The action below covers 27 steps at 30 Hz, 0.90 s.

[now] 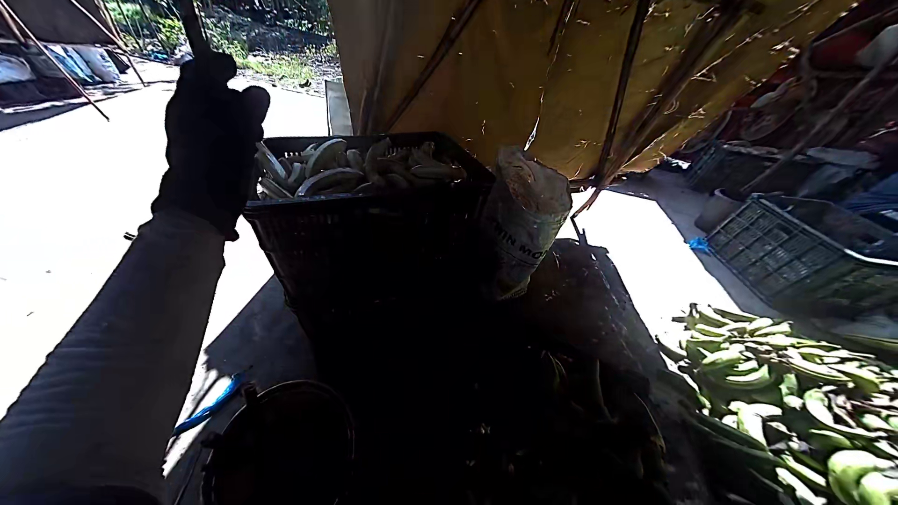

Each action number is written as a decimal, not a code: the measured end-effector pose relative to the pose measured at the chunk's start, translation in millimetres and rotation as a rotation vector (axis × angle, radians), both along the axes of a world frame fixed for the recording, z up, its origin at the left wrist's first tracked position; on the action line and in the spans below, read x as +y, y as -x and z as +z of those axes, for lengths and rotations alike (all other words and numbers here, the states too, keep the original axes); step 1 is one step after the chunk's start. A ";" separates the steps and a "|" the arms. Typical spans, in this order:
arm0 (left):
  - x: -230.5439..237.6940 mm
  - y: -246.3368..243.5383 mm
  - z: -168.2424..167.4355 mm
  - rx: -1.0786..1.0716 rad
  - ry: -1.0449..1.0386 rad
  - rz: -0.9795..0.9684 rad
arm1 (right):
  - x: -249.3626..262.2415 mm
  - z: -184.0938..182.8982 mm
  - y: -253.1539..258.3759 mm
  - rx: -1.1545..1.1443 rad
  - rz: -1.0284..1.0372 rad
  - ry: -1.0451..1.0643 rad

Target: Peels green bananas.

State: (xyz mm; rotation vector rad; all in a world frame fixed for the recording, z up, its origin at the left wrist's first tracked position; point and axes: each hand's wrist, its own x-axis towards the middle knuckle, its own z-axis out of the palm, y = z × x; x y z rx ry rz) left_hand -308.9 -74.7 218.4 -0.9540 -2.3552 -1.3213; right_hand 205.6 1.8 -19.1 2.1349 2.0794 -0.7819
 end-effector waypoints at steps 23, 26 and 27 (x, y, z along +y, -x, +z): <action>70.9 -304.2 -212.9 -1.352 -0.168 -0.820 | 148.2 -136.9 -45.0 -0.280 0.693 -0.193; 72.9 -309.4 -213.4 -1.397 -0.164 -0.851 | 158.6 -141.0 -44.7 -0.182 0.585 -0.167; 73.4 -310.4 -214.1 -1.408 -0.176 -0.864 | 161.1 -138.3 -43.4 -0.124 0.580 -0.173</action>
